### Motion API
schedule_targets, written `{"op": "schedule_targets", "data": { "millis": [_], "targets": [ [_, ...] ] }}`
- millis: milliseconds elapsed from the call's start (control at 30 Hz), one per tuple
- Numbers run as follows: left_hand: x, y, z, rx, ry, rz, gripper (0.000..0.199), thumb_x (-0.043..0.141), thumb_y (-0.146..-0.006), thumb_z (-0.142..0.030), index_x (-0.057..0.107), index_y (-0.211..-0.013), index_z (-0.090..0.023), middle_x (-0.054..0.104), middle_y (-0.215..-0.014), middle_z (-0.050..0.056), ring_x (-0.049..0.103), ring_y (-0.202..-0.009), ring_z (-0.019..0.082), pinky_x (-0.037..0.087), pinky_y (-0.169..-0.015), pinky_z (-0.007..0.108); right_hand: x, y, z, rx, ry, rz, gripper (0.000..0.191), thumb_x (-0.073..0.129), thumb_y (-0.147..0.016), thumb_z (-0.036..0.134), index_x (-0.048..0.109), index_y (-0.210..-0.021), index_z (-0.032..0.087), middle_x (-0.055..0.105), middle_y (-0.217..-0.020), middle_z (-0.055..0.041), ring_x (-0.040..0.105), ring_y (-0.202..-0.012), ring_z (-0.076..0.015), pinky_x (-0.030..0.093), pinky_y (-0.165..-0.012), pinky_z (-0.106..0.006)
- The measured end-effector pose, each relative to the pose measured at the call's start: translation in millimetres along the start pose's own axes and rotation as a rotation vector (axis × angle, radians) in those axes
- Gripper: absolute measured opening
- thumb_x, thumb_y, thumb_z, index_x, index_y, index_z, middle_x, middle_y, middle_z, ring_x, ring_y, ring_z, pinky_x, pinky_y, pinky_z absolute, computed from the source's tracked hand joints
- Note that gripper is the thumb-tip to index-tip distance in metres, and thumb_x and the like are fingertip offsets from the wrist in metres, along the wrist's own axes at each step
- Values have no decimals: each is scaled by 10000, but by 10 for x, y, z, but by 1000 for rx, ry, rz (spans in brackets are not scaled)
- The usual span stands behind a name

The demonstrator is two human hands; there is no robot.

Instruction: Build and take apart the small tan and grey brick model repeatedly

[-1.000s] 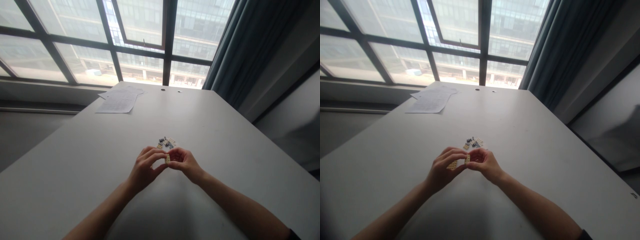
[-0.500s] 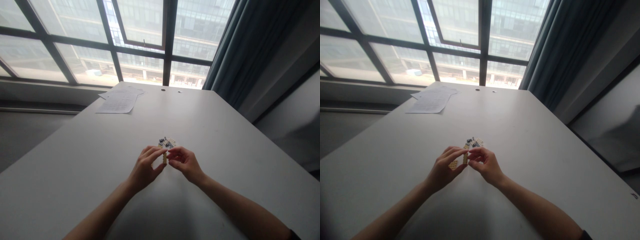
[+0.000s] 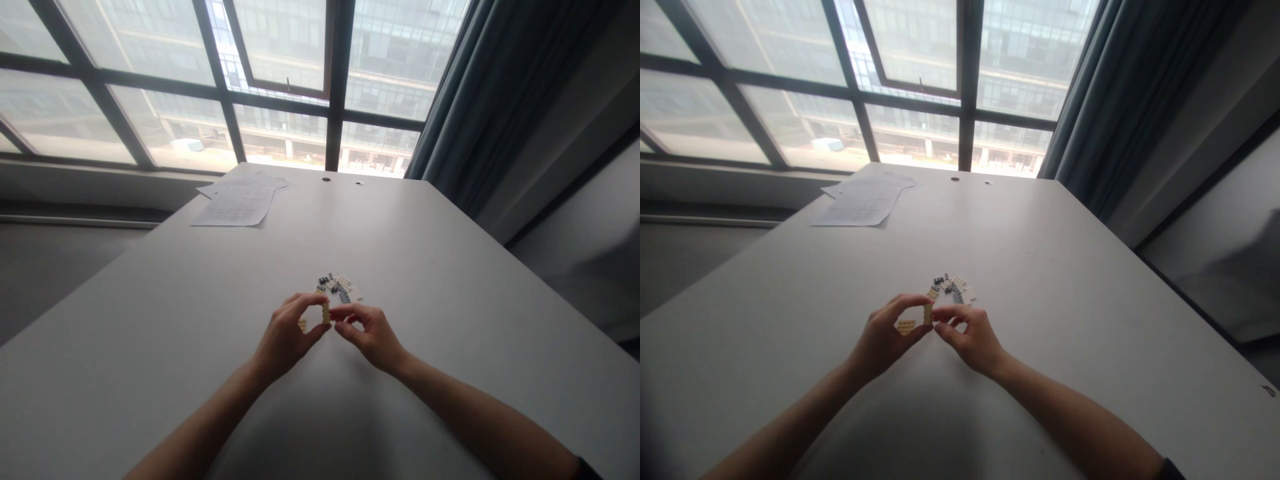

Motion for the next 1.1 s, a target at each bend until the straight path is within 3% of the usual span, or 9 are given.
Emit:
{"op": "schedule_targets", "data": {
  "millis": [133, 400, 800, 1100],
  "targets": [
    [-48, -22, -5, 22, -45, 31, 238, 675, -763, -232, 603, -988, -205, 669, -952, 61, 627, -915, 201, 507, -817, 334, 8, -4, -48, 16, 22, 36, 225, 630, -810, 295, 699, -1015, 235, 719, -963, -44, 639, -822, -184, 492, -748, -335],
    [-5, 16, 125, 14, -336, 322, 266, 637, -736, -234, 656, -1001, -249, 663, -977, 53, 565, -979, 259, 429, -860, 429, -103, -81, -266, 72, 103, -46, 188, 637, -793, 302, 700, -948, 217, 714, -938, -52, 639, -824, -183, 487, -732, -325],
    [62, 75, 220, 13, -367, 349, 342, 624, -711, -245, 666, -1050, -268, 635, -1089, 68, 536, -1034, 275, 420, -893, 438, -167, -102, -311, 52, 134, -86, 189, 631, -788, 316, 700, -939, 225, 698, -919, -47, 618, -785, -176, 480, -693, -314],
    [59, 75, 262, -24, -382, 370, 237, 628, -740, -278, 665, -972, -249, 635, -1100, 65, 525, -1058, 281, 398, -909, 471, -540, -252, -361, 71, 285, -261, 186, 634, -772, 280, 695, -933, 211, 687, -903, -54, 595, -769, -182, 456, -689, -324]
  ]
}}
Point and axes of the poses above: each hand's wrist, its own y-axis away from the middle knuckle, its own x-axis out of the palm, z = x × y, the point moved 4 cm from there along -y, towards the middle knuckle
